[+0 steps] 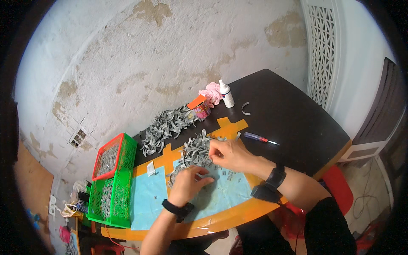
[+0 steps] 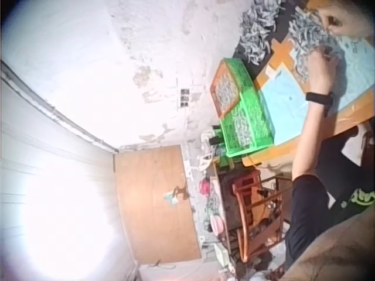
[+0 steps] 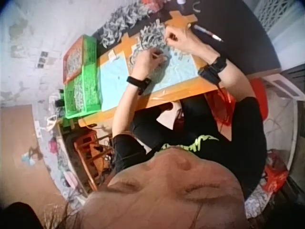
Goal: Processing and manual assembly of small grey shoe components at a workbench.
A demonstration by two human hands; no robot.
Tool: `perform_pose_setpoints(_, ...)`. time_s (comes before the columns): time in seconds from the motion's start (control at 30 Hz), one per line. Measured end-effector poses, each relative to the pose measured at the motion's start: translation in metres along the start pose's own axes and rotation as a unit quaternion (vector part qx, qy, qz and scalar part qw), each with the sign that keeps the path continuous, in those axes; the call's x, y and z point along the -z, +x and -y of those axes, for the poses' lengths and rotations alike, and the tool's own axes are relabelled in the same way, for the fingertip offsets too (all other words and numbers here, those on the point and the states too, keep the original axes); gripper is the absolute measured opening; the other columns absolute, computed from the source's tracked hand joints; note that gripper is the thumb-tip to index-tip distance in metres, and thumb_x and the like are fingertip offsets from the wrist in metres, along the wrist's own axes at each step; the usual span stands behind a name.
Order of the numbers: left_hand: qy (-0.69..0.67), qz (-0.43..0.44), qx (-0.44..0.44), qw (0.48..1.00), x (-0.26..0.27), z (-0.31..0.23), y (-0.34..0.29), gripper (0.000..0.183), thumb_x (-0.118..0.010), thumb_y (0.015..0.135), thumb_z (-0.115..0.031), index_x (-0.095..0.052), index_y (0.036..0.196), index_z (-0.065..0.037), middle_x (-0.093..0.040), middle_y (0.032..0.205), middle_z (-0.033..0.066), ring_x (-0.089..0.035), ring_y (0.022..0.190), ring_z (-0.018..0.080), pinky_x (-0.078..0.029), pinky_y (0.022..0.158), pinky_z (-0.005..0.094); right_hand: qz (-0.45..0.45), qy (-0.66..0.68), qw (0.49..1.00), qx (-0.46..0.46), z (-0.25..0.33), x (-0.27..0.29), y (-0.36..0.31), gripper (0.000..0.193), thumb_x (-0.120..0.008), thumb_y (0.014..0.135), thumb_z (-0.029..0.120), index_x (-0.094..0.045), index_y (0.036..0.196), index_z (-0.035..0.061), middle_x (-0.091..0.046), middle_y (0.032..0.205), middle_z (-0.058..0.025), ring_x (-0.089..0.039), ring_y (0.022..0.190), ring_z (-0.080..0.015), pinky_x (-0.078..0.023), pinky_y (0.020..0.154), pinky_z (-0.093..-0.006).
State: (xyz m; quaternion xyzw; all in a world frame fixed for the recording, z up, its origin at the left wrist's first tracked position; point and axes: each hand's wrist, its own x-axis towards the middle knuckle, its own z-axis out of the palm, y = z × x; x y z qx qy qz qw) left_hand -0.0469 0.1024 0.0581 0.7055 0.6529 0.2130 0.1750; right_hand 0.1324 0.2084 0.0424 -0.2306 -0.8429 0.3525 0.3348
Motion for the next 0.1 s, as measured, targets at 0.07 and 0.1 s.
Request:
perform_pose_setpoints(0.07,0.037,0.008,-0.012,0.999,-0.0086,0.0005,0.0055,0.030,-0.076,0.075,-0.023,-0.068,0.096,-0.003,-0.068,0.094,0.0146,-0.067,0.078,0.0215,-0.051,0.071,0.0335,0.053,0.048,0.995,-0.074,0.0072,0.0043,0.0000,0.006,-0.057,0.083,0.005,-0.054,0.086,0.0007,-0.065,0.093,-0.0086,-0.064,0.089,-0.0189,-0.050,0.078,-0.0314)
perform_pose_setpoints(0.1,0.042,0.010,-0.022,0.999,-0.0103,-0.0005,0.0070,0.031,-0.076,0.074,-0.024,-0.068,0.095,-0.003,-0.068,0.094,0.0149,-0.067,0.079,0.0215,-0.051,0.072,0.0336,0.071,0.055,0.992,-0.084,0.0094,0.0068,-0.0019,0.007,-0.057,0.085,0.006,-0.054,0.087,0.0004,-0.066,0.094,-0.0082,-0.064,0.090,-0.0188,-0.051,0.078,-0.0324)
